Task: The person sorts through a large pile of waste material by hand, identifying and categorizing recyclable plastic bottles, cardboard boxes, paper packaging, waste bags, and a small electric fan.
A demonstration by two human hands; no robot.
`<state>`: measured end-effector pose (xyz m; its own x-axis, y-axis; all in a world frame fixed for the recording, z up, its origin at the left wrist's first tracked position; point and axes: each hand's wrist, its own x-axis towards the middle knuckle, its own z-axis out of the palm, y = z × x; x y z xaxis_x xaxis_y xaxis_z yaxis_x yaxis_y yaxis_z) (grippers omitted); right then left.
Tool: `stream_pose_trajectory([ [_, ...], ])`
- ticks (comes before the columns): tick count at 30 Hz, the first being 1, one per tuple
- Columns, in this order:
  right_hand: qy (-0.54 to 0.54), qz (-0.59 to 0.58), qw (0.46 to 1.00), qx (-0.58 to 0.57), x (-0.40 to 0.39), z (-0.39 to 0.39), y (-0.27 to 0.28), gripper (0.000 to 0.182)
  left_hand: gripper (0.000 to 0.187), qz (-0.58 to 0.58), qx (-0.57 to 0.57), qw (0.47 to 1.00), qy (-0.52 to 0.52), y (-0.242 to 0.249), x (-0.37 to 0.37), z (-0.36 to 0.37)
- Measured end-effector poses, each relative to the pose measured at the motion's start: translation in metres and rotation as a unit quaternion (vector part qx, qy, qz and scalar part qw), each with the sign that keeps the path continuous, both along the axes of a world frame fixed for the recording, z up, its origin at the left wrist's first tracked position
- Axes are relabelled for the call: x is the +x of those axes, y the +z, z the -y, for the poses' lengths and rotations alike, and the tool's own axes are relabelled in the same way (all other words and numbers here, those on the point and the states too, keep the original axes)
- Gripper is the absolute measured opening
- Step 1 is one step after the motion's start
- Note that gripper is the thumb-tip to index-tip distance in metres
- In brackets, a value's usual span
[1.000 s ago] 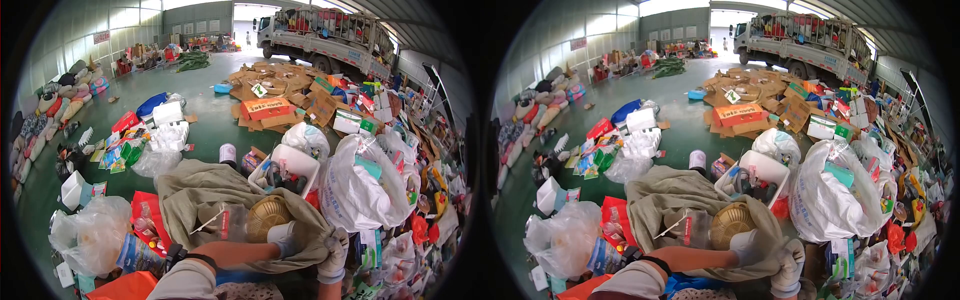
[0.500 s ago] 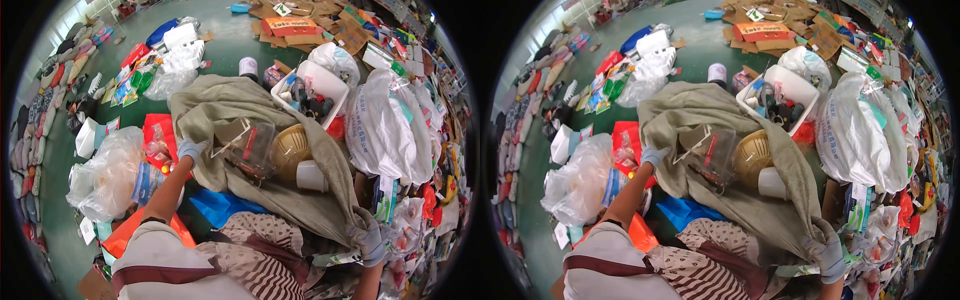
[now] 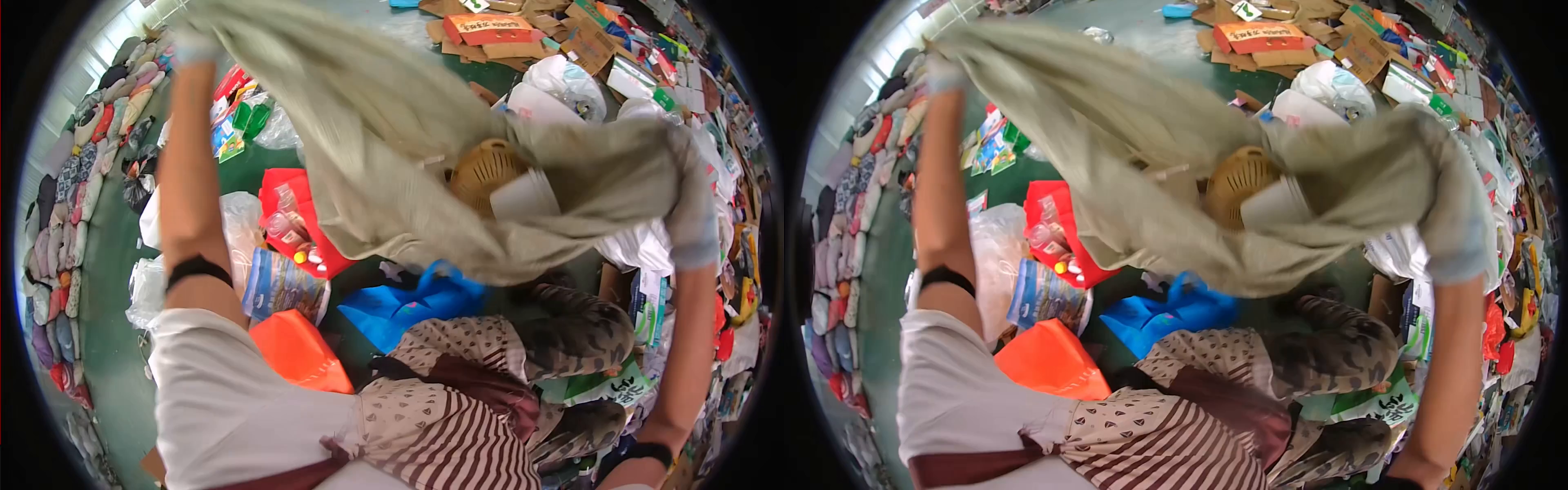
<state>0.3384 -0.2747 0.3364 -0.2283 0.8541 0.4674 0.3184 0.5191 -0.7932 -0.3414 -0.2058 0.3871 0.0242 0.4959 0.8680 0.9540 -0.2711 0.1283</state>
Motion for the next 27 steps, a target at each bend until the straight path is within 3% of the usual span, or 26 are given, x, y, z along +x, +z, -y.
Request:
stream_pose_trajectory([
  [1, 0.052, -0.049, 0.997, 0.013, -0.004, -0.016, 0.015, 0.035, 0.037, 0.102, -0.002, 0.991, -0.081, 0.056, 0.019, 0.021],
  [3, 0.14, -0.102, 0.984, 0.048, -0.015, -0.038, 0.045, 0.035, 0.039, 0.347, -0.003, 0.891, -0.294, 0.149, 0.069, 0.06],
  [4, 0.175, -0.108, 0.976, 0.071, -0.022, -0.044, 0.06, 0.035, 0.039, 0.379, -0.005, 0.863, -0.333, 0.175, 0.079, 0.08],
  [7, 0.062, -0.191, 0.976, -0.08, -0.036, -0.056, 0.099, 0.062, 0.042, 0.414, -0.044, 0.844, -0.337, 0.206, 0.075, 0.094],
  [8, 0.017, -0.217, 0.968, -0.123, -0.038, -0.053, 0.104, 0.071, 0.043, 0.437, -0.059, 0.836, -0.327, 0.195, 0.064, 0.092],
  [9, 0.038, -0.299, 0.94, -0.159, -0.044, -0.043, 0.093, 0.059, 0.043, 0.465, -0.074, 0.824, -0.317, 0.177, 0.049, 0.086],
  [11, -0.098, -0.294, 0.943, -0.121, -0.011, -0.073, 0.054, 0.035, 0.045, 0.54, -0.096, 0.783, -0.292, 0.115, 0.012, 0.067],
  [14, -0.054, -0.29, 0.925, -0.238, 0.01, -0.042, -0.013, 0.027, 0.047, 0.677, -0.114, 0.689, -0.234, -0.001, -0.002, 0.035],
  [15, -0.071, -0.249, 0.946, -0.192, 0.018, -0.027, -0.03, 0.026, 0.048, 0.711, -0.117, 0.662, -0.207, -0.033, 0.0, 0.03],
  [16, -0.093, -0.209, 0.963, -0.146, 0.026, -0.012, -0.048, 0.026, 0.054, 0.658, -0.107, 0.728, -0.161, -0.083, -0.037, 0.009],
  [17, -0.137, -0.101, 0.975, -0.141, 0.044, -0.002, -0.062, 0.028, 0.056, 0.606, -0.18, 0.773, -0.045, -0.144, -0.132, -0.026],
  [18, -0.179, 0.008, 0.975, -0.135, 0.062, 0.008, -0.077, 0.031, 0.054, 0.49, -0.217, 0.843, 0.038, -0.181, -0.136, -0.032],
  [19, -0.165, -0.038, 0.971, -0.169, 0.066, 0.025, -0.088, 0.027, 0.052, 0.366, -0.24, 0.889, 0.134, -0.216, -0.136, -0.038],
  [20, -0.153, -0.084, 0.964, -0.202, 0.07, 0.042, -0.1, 0.024, 0.048, 0.169, -0.332, 0.874, 0.31, -0.177, -0.042, -0.004],
  [21, -0.181, -0.231, 0.907, -0.301, 0.049, 0.061, -0.088, 0.025, 0.053, -0.042, -0.397, 0.792, 0.462, -0.13, 0.067, 0.035],
  [22, -0.197, -0.158, 0.915, -0.314, 0.065, 0.067, -0.112, 0.026, 0.051, -0.134, -0.333, 0.778, 0.516, -0.121, 0.104, 0.039],
  [24, -0.193, -0.205, 0.904, -0.321, 0.062, 0.083, -0.14, 0.025, 0.045, -0.198, -0.07, 0.924, 0.319, -0.112, 0.172, 0.034],
  [26, -0.181, -0.179, 0.914, -0.317, 0.065, 0.09, -0.151, 0.024, 0.039, -0.273, -0.229, 0.934, 0.032, -0.149, 0.25, 0.039],
  [27, -0.175, -0.157, 0.922, -0.308, 0.068, 0.091, -0.156, 0.023, 0.032, -0.23, -0.401, 0.877, -0.132, -0.145, 0.309, 0.048],
])
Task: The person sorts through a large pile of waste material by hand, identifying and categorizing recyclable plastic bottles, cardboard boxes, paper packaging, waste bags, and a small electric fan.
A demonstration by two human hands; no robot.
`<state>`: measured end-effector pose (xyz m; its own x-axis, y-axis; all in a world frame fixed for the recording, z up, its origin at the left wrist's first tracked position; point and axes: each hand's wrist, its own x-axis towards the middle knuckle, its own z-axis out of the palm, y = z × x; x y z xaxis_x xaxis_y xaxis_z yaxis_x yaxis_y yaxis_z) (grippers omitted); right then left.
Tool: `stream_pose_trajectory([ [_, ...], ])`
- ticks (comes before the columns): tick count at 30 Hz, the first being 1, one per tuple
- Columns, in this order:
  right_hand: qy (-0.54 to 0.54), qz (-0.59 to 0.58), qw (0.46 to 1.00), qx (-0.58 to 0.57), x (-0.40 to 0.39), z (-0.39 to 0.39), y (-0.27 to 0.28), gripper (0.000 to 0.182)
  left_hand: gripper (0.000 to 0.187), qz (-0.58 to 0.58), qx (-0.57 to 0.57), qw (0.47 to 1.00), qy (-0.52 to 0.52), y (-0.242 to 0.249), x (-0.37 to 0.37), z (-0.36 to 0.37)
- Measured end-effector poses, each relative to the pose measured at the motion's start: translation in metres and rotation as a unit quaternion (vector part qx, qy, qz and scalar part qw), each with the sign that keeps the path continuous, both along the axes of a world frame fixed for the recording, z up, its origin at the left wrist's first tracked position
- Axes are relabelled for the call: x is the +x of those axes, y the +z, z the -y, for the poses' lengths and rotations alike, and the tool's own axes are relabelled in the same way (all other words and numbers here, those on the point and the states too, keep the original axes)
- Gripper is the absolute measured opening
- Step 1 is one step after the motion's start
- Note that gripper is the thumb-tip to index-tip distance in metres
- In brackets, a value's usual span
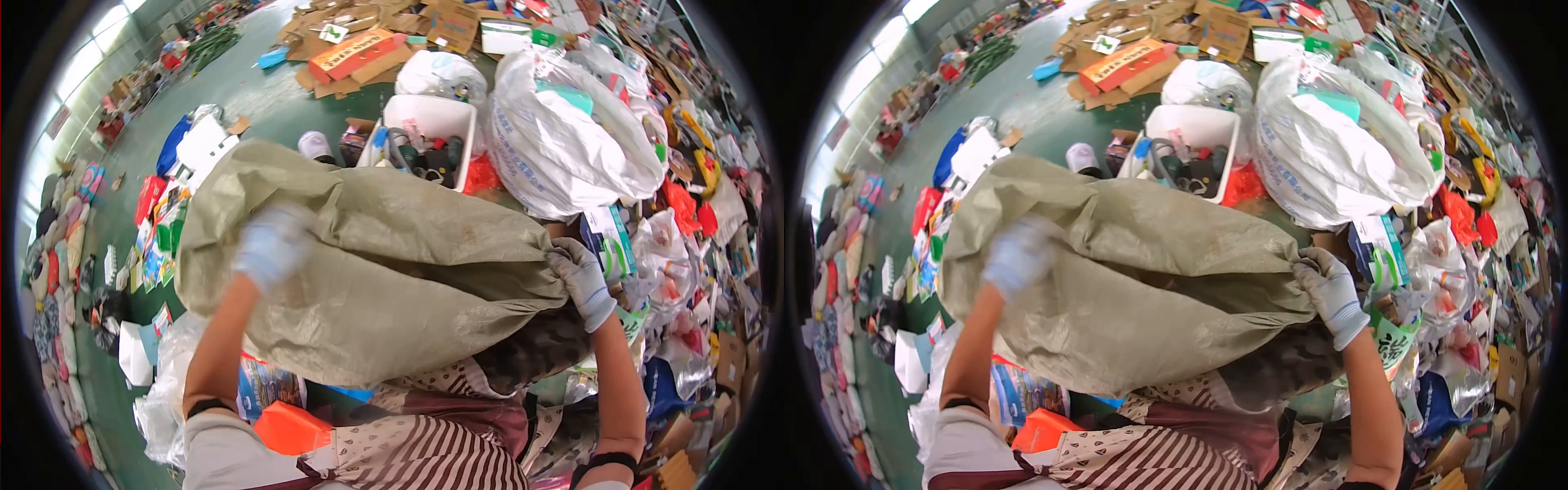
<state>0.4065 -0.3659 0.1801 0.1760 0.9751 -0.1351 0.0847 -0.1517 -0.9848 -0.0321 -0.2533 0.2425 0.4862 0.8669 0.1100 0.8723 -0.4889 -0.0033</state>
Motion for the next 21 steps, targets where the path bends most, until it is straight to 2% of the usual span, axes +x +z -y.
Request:
stream_pose_trajectory([
  [1, 0.002, 0.03, 1.0, 0.006, 0.004, 0.002, -0.004, 0.024, 0.022, 0.095, -0.314, 0.944, 0.02, -0.029, 0.028, -0.01],
  [2, -0.01, 0.028, 1.0, 0.001, 0.005, 0.005, -0.005, 0.024, 0.024, -0.084, -0.427, 0.9, 0.009, -0.066, 0.041, -0.032],
  [3, -0.018, 0.037, 0.998, 0.041, 0.005, 0.008, -0.005, 0.028, 0.028, -0.257, -0.522, 0.812, -0.044, -0.103, 0.054, -0.055],
  [4, -0.043, 0.055, 0.994, 0.079, 0.011, 0.018, 0.001, 0.032, 0.03, -0.401, -0.475, 0.725, -0.296, -0.17, 0.037, -0.111],
  [5, -0.045, 0.194, 0.976, 0.092, 0.017, 0.033, 0.023, 0.036, 0.029, -0.375, -0.452, 0.783, -0.206, -0.149, 0.042, -0.14],
  [6, -0.058, 0.336, 0.937, 0.073, 0.027, 0.053, 0.048, 0.041, 0.029, -0.338, -0.416, 0.827, -0.171, -0.124, 0.054, -0.165],
  [8, -0.101, 0.435, 0.893, 0.061, 0.071, 0.113, 0.064, 0.049, 0.028, -0.32, -0.355, 0.864, -0.161, -0.106, 0.081, -0.225],
  [10, -0.274, 0.321, 0.906, 0.016, 0.115, 0.193, 0.06, 0.047, 0.026, -0.314, -0.304, 0.885, -0.16, -0.1, 0.115, -0.292],
  [12, -0.442, 0.306, 0.839, -0.084, 0.136, 0.283, 0.073, 0.044, 0.026, -0.326, -0.259, 0.896, -0.152, -0.095, 0.14, -0.332],
  [14, -0.617, 0.188, 0.758, -0.096, 0.137, 0.371, 0.073, 0.037, 0.025, -0.336, -0.221, 0.903, -0.149, -0.085, 0.162, -0.347],
  [15, -0.669, 0.137, 0.72, -0.12, 0.128, 0.406, 0.068, 0.034, 0.025, -0.335, -0.203, 0.908, -0.148, -0.079, 0.172, -0.345],
  [16, -0.715, 0.083, 0.68, -0.14, 0.118, 0.44, 0.059, 0.032, 0.024, -0.333, -0.181, 0.913, -0.154, -0.069, 0.183, -0.34],
  [17, -0.723, 0.053, 0.68, -0.114, 0.11, 0.473, 0.04, 0.029, 0.024, -0.33, -0.161, 0.916, -0.16, -0.06, 0.197, -0.331],
  [18, -0.739, 0.039, 0.658, -0.139, 0.099, 0.498, 0.021, 0.029, 0.024, -0.309, -0.143, 0.924, -0.173, -0.05, 0.213, -0.313],
  [20, -0.768, 0.006, 0.62, -0.162, 0.083, 0.532, -0.023, 0.029, 0.024, -0.218, -0.123, 0.943, -0.219, -0.03, 0.259, -0.267],
  [21, -0.779, -0.012, 0.599, -0.185, 0.076, 0.531, -0.038, 0.029, 0.021, -0.056, -0.247, 0.964, -0.085, 0.005, 0.293, -0.189],
])
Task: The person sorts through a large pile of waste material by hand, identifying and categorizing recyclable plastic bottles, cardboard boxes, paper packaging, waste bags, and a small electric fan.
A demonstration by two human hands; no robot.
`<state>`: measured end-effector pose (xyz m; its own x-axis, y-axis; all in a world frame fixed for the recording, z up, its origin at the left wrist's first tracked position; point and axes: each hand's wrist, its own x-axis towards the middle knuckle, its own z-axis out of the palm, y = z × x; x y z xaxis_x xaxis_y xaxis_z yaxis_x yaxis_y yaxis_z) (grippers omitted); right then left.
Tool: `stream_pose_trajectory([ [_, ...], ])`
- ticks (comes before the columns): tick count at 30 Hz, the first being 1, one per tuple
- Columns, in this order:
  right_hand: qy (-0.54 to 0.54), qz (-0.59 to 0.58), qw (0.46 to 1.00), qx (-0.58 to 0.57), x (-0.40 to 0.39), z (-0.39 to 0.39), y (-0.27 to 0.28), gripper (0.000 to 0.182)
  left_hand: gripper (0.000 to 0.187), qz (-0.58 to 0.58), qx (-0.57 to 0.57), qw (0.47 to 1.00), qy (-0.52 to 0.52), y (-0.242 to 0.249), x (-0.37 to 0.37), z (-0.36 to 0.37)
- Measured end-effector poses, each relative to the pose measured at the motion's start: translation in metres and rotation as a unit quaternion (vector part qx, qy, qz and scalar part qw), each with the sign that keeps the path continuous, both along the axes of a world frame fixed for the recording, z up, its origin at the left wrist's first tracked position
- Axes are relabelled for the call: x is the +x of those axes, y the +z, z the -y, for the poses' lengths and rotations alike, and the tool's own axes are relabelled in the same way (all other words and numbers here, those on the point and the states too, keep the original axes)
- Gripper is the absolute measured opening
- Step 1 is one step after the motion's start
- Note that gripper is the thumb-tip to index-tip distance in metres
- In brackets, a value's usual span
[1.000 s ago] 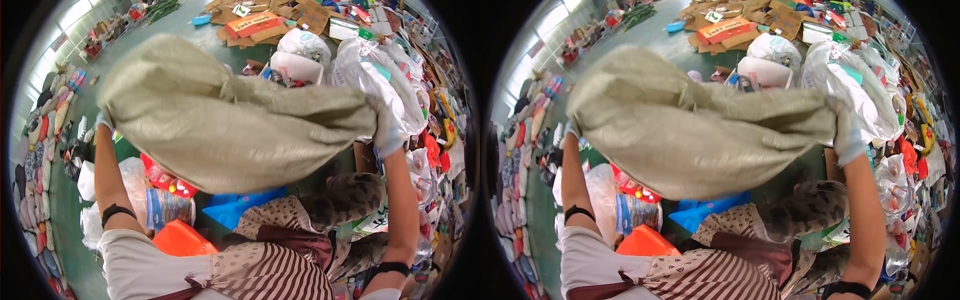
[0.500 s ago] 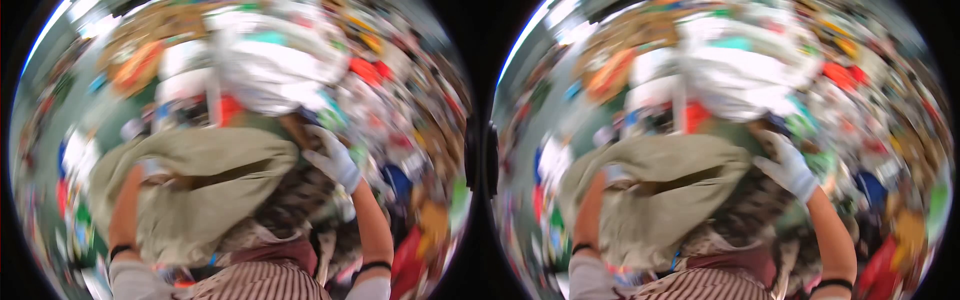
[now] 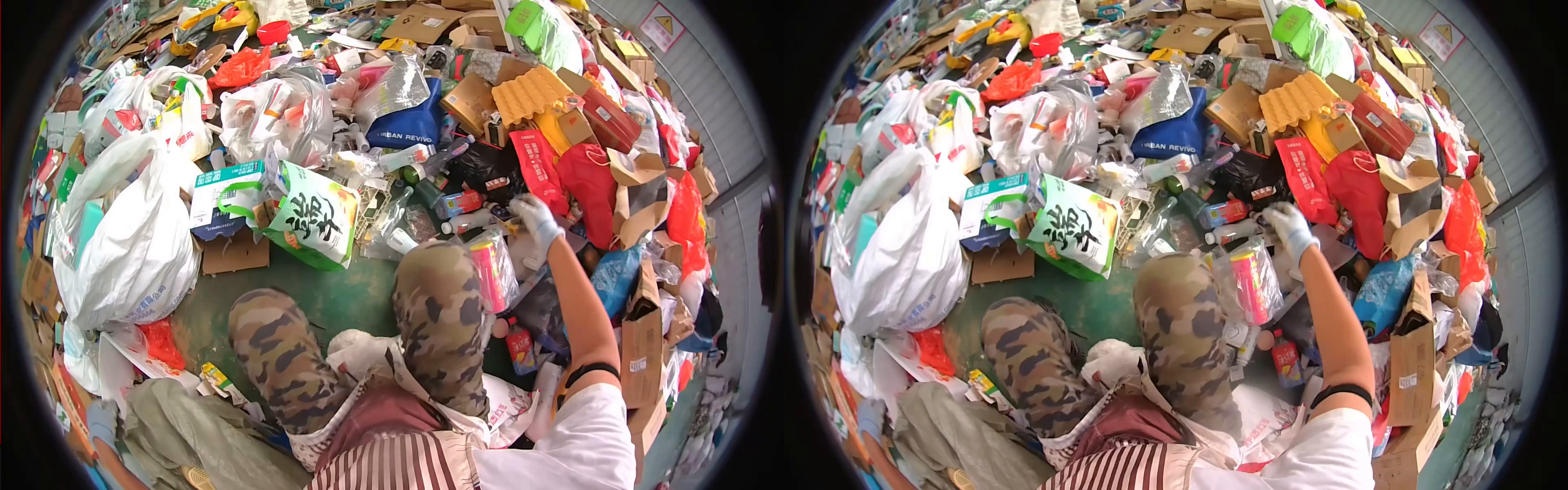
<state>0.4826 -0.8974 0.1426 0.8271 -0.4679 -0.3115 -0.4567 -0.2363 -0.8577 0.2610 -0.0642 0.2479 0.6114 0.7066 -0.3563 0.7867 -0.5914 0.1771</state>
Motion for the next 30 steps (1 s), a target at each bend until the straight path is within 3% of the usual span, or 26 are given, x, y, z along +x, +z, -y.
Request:
stream_pose_trajectory([
  [1, 0.01, -0.026, 1.0, -0.006, 0.0, -0.001, -0.013, 0.033, 0.022, 0.004, 0.072, 0.991, -0.109, 0.001, 0.018, 0.003],
  [2, 0.045, -0.035, 0.998, -0.031, 0.006, 0.021, -0.055, 0.041, 0.021, 0.076, 0.193, 0.947, -0.244, 0.015, 0.041, 0.05],
  [4, 0.145, -0.03, 0.959, -0.24, 0.017, 0.025, -0.104, 0.054, 0.022, 0.313, 0.145, 0.869, -0.355, 0.016, 0.087, 0.136],
  [6, 0.24, -0.064, 0.883, -0.398, 0.021, 0.003, -0.12, 0.066, 0.026, 0.222, 0.029, 0.9, -0.373, 0.035, 0.13, 0.246],
  [8, 0.334, -0.183, 0.795, -0.472, 0.021, -0.009, -0.125, 0.081, 0.026, 0.184, -0.074, 0.871, -0.45, 0.021, 0.162, 0.324],
  [9, 0.352, -0.181, 0.776, -0.491, 0.013, 0.004, -0.155, 0.081, 0.027, 0.168, -0.113, 0.855, -0.477, 0.014, 0.18, 0.36],
  [11, 0.416, -0.315, 0.736, -0.43, 0.001, 0.018, -0.193, 0.079, 0.029, 0.136, -0.094, 0.795, -0.583, -0.025, 0.211, 0.394],
  [13, 0.457, -0.318, 0.687, -0.466, -0.027, 0.018, -0.194, 0.075, 0.032, 0.06, -0.065, 0.741, -0.665, -0.054, 0.239, 0.413],
  [15, 0.532, -0.395, 0.664, -0.345, -0.048, 0.019, -0.187, 0.067, 0.034, 0.01, -0.078, 0.728, -0.681, -0.081, 0.26, 0.422],
  [18, 0.59, -0.438, 0.613, -0.29, -0.057, 0.008, -0.179, 0.06, 0.037, -0.075, -0.077, 0.699, -0.707, -0.097, 0.284, 0.434],
  [20, 0.7, -0.506, 0.481, -0.149, -0.04, 0.009, -0.207, 0.061, 0.039, -0.118, -0.081, 0.691, -0.708, -0.104, 0.29, 0.434],
  [21, 0.649, -0.5, 0.551, -0.157, -0.001, -0.01, -0.179, 0.061, 0.039, -0.128, -0.084, 0.691, -0.707, -0.108, 0.296, 0.436],
  [22, 0.534, -0.28, 0.766, -0.222, -0.004, -0.012, -0.19, 0.064, 0.039, -0.126, -0.113, 0.692, -0.701, -0.111, 0.302, 0.439],
  [23, 0.458, -0.137, 0.846, -0.235, 0.011, -0.025, -0.207, 0.069, 0.039, -0.123, -0.142, 0.695, -0.694, -0.114, 0.305, 0.441],
  [24, 0.42, -0.103, 0.862, -0.264, 0.034, -0.043, -0.215, 0.075, 0.039, -0.129, -0.141, 0.697, -0.691, -0.122, 0.307, 0.441],
  [26, 0.398, -0.117, 0.849, -0.328, 0.058, -0.069, -0.268, 0.078, 0.042, -0.044, -0.254, 0.776, -0.576, -0.15, 0.307, 0.439],
  [27, 0.399, -0.134, 0.832, -0.361, 0.061, -0.081, -0.289, 0.083, 0.042, -0.043, -0.248, 0.776, -0.578, -0.164, 0.302, 0.44],
  [29, 0.373, -0.169, 0.845, -0.345, 0.064, -0.099, -0.312, 0.086, 0.044, -0.093, -0.443, 0.852, -0.263, -0.184, 0.284, 0.439],
  [30, 0.337, -0.17, 0.89, -0.254, 0.062, -0.108, -0.31, 0.085, 0.046, -0.102, -0.45, 0.846, -0.268, -0.183, 0.287, 0.457],
])
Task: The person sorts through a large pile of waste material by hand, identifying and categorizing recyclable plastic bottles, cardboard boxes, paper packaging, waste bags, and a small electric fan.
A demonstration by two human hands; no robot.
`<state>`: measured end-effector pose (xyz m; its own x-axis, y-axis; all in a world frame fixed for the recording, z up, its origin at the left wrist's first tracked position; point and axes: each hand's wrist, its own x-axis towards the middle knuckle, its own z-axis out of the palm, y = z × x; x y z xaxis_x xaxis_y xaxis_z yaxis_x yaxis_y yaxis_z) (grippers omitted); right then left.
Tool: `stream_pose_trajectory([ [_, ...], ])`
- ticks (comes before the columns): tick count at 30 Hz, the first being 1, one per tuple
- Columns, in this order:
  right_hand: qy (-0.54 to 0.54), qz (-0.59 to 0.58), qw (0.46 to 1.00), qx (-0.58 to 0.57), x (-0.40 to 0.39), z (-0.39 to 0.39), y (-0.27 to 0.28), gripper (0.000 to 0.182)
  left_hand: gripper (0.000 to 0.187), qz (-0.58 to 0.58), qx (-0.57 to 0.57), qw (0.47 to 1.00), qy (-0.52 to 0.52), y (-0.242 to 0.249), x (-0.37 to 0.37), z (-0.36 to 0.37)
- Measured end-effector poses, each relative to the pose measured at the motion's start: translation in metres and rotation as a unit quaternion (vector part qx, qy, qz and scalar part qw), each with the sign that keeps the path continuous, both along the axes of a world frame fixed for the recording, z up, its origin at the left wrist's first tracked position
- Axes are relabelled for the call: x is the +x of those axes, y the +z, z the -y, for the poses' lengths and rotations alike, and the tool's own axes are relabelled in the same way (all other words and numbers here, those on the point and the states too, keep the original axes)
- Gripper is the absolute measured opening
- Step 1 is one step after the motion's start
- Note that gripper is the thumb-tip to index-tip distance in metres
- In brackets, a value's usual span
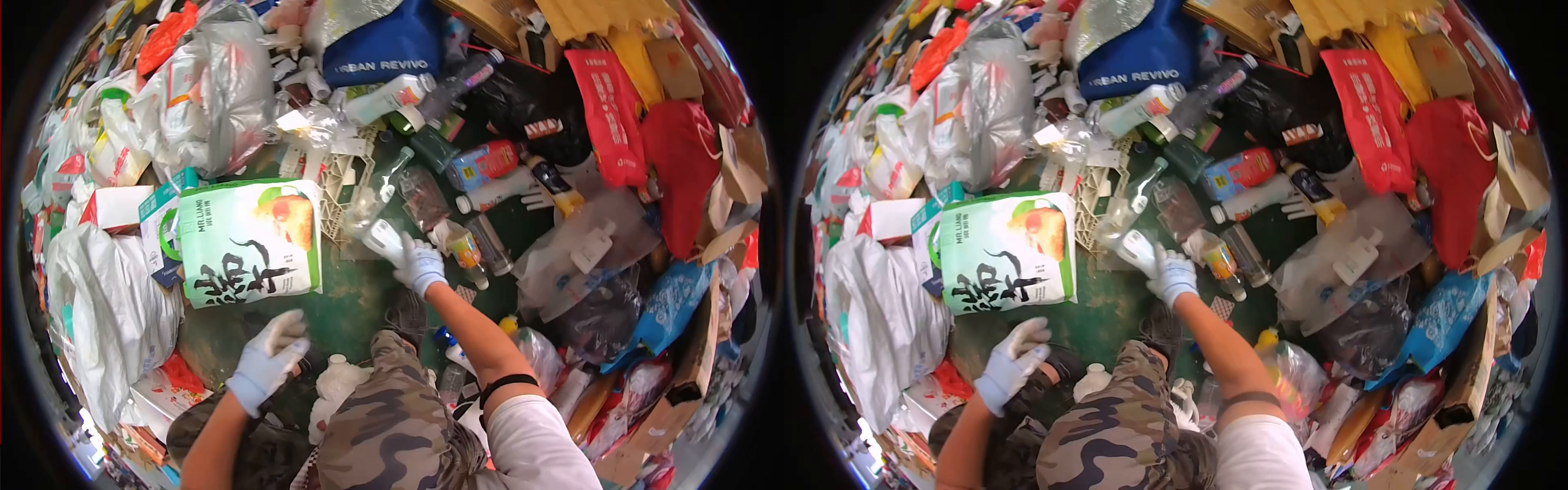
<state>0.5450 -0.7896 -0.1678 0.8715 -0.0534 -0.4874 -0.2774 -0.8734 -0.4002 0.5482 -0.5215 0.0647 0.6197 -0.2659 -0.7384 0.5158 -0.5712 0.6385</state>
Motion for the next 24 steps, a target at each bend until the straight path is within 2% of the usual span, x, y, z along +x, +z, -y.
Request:
stream_pose_trajectory([
  [1, -0.064, -0.015, 0.994, 0.083, -0.004, -0.005, 0.003, 0.084, 0.047, 0.029, -0.016, 0.999, -0.001, -0.012, 0.002, 0.014],
  [2, -0.171, 0.051, 0.955, 0.235, -0.02, -0.011, -0.015, 0.08, 0.048, 0.06, -0.035, 0.998, 0.001, -0.034, 0.003, 0.028],
  [3, -0.237, 0.02, 0.921, 0.308, -0.024, -0.009, 0.009, 0.078, 0.05, 0.065, -0.074, 0.993, 0.067, -0.062, 0.007, 0.041],
  [4, -0.257, 0.071, 0.909, 0.32, -0.036, -0.003, 0.004, 0.077, 0.051, 0.154, -0.025, 0.988, 0.017, -0.098, 0.018, 0.048],
  [5, -0.272, 0.119, 0.895, 0.333, -0.049, 0.008, -0.001, 0.076, 0.053, 0.168, -0.011, 0.983, 0.069, -0.111, 0.033, 0.072],
  [6, -0.234, 0.16, 0.927, 0.244, -0.057, 0.028, 0.009, 0.073, 0.058, 0.261, 0.027, 0.963, 0.051, -0.157, 0.05, 0.078],
  [7, -0.192, 0.207, 0.949, 0.142, -0.064, 0.046, 0.03, 0.068, 0.062, 0.355, 0.082, 0.931, 0.013, -0.155, 0.071, 0.098],
  [8, -0.17, 0.201, 0.962, 0.07, -0.066, 0.057, 0.058, 0.064, 0.067, 0.367, 0.17, 0.915, -0.005, -0.16, 0.088, 0.116],
  [9, -0.118, 0.186, 0.975, 0.013, -0.076, 0.072, 0.047, 0.062, 0.073, 0.353, 0.229, 0.907, -0.038, -0.173, 0.105, 0.129],
  [10, -0.086, 0.118, 0.989, 0.008, -0.084, 0.081, 0.038, 0.064, 0.078, 0.348, 0.279, 0.894, -0.048, -0.201, 0.114, 0.137],
  [11, -0.056, 0.05, 0.997, 0.001, -0.089, 0.085, 0.034, 0.065, 0.081, 0.257, 0.321, 0.909, -0.074, -0.206, 0.121, 0.148],
  [12, -0.032, 0.0, 0.999, -0.026, -0.087, 0.083, 0.039, 0.066, 0.081, 0.214, 0.328, 0.916, -0.083, -0.215, 0.123, 0.154],
  [13, -0.001, -0.003, 0.998, -0.061, -0.082, 0.082, 0.033, 0.064, 0.08, 0.17, 0.335, 0.922, -0.093, -0.224, 0.125, 0.158],
  [14, 0.002, -0.024, 0.998, -0.062, -0.073, 0.08, 0.03, 0.063, 0.08, 0.169, 0.335, 0.923, -0.092, -0.233, 0.124, 0.161],
  [15, 0.006, -0.047, 0.997, -0.06, -0.06, 0.076, 0.031, 0.062, 0.081, 0.188, 0.348, 0.906, -0.152, -0.229, 0.12, 0.164],
  [16, -0.03, -0.041, 0.998, -0.049, -0.05, 0.072, 0.028, 0.061, 0.082, 0.206, 0.36, 0.885, -0.211, -0.225, 0.117, 0.164],
  [17, -0.039, -0.024, 0.998, -0.033, -0.041, 0.07, 0.023, 0.06, 0.082, 0.202, 0.361, 0.885, -0.211, -0.223, 0.115, 0.163],
  [19, -0.079, 0.038, 0.994, 0.069, -0.039, 0.076, -0.006, 0.061, 0.079, 0.191, 0.341, 0.891, -0.23, -0.216, 0.109, 0.157],
  [20, -0.128, 0.101, 0.961, 0.223, -0.045, 0.082, -0.03, 0.062, 0.066, 0.201, 0.306, 0.914, -0.173, -0.208, 0.103, 0.15],
  [21, -0.251, 0.017, 0.842, 0.478, -0.04, 0.078, -0.013, 0.065, 0.066, 0.196, 0.31, 0.914, -0.172, -0.217, 0.092, 0.138],
  [22, -0.317, -0.012, 0.725, 0.611, -0.044, 0.078, -0.014, 0.065, 0.058, 0.121, 0.086, 0.989, -0.003, -0.232, 0.078, 0.122],
  [23, -0.375, -0.04, 0.582, 0.72, -0.048, 0.076, -0.014, 0.066, 0.05, 0.038, -0.146, 0.975, 0.166, -0.239, 0.062, 0.108],
  [24, -0.399, -0.039, 0.495, 0.771, -0.05, 0.069, -0.008, 0.067, 0.045, -0.005, -0.202, 0.959, 0.201, -0.221, 0.047, 0.099],
])
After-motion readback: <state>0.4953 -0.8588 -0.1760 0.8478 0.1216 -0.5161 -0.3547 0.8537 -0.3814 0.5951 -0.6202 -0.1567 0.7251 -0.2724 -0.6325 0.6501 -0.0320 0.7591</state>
